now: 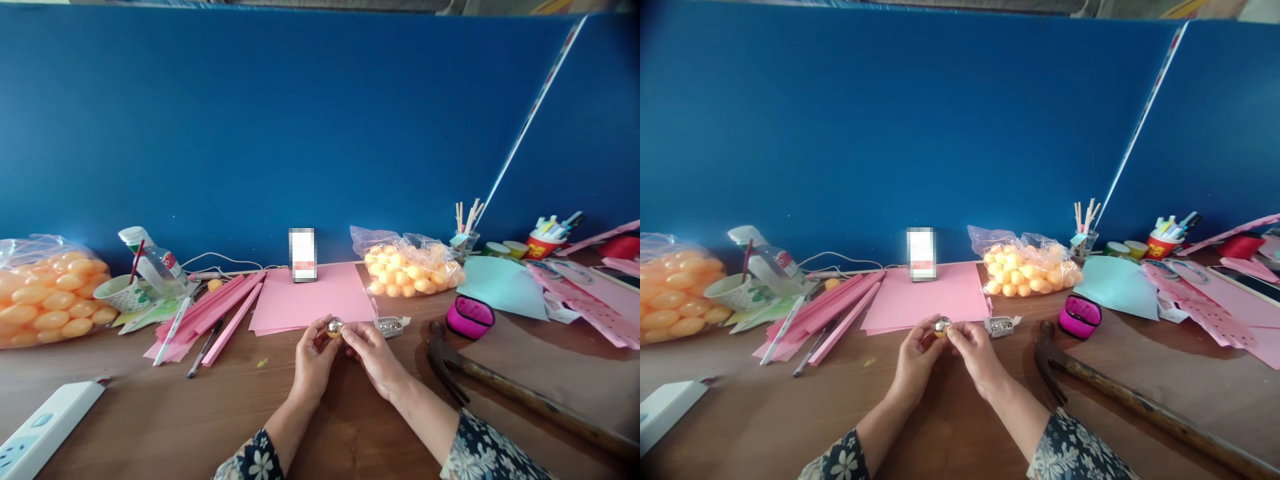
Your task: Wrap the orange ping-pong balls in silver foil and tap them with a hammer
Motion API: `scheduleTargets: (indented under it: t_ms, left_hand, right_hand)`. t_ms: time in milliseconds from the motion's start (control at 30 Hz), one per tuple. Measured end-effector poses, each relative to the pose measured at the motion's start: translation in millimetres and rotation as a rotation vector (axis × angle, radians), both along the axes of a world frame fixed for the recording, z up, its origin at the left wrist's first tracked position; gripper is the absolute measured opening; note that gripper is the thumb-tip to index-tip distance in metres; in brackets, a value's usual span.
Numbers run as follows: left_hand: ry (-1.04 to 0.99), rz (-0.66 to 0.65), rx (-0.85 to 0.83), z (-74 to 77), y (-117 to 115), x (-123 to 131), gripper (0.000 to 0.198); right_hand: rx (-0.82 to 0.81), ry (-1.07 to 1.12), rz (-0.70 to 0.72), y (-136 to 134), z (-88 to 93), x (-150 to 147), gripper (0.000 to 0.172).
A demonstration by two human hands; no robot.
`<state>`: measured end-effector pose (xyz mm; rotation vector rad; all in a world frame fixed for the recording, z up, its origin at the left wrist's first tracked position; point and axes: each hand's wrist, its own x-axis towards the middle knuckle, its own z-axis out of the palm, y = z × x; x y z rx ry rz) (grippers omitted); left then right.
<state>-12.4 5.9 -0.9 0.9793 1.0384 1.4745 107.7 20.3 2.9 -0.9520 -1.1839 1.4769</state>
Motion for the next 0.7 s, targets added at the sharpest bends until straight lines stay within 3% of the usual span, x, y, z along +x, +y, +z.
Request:
scheduleTargets:
  t_ms: [700]
  left_hand:
    - [-0.003, 0.001, -0.008, 0.6, 0.0, 0.3, 0.045]
  right_hand:
    - [-0.001, -0.001, -0.01, -0.2, -0.5, -0.2, 0.023]
